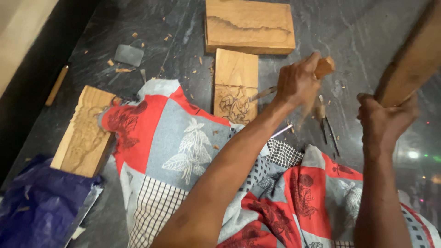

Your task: The person is carving a floral design into a rectangular wooden plank using a chisel and a wooden mallet. They repeatedly strike the chisel to remove wood shavings and refine the pattern.

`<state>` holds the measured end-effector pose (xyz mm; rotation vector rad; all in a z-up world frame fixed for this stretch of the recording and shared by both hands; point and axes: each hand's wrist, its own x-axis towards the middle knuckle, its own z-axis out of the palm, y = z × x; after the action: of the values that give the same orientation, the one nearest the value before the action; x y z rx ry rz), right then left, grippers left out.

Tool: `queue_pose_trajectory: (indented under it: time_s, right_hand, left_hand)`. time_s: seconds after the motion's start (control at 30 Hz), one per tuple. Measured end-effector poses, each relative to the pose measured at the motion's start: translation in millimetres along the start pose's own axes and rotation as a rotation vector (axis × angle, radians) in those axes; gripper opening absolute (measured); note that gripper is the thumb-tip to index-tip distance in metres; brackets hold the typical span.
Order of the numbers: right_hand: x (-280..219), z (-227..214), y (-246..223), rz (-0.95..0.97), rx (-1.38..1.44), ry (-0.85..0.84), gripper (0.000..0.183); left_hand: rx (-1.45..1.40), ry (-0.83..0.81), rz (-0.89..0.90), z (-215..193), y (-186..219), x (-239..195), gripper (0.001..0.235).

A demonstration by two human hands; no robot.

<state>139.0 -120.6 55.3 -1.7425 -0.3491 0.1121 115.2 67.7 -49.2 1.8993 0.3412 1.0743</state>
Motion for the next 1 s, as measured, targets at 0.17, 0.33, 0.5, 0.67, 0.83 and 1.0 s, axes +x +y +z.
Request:
queue_pose_trajectory:
  time_s: [0.17,0.33,0.5,0.67,0.83,1.0]
  right_hand:
    - [-23,-8,4,-0.627,-0.837,-0.052,0.038]
    - [-98,-25,5,0.045,-0.356,0.175,0.038]
    - [-176,-10,17,0.448,-0.05,0.216,0.025]
    - [-177,1,31,0.573,0.186,0.065,0.018]
    - [-171,-2,37,0.572,0.169,0.037,0.02]
    - [-171,-2,40,0.581,0.206,0.026,0.021]
  left_hand:
    - [-0.083,-0.046,-0.002,-18,13,-1,0.024]
    - [-0.299,0.296,0.245,-81,48,23,0.024]
    - [-0.64,0.33,-0.18,-163,48,106,0.02]
    - [-0.679,0.387,-0.009,-172,21,95,0.022]
    - [-0.947,0.546,-0.317,-168,-5,55,0.01]
    - [-1.003,0.408,-0.241,-176,-14,41,0.018]
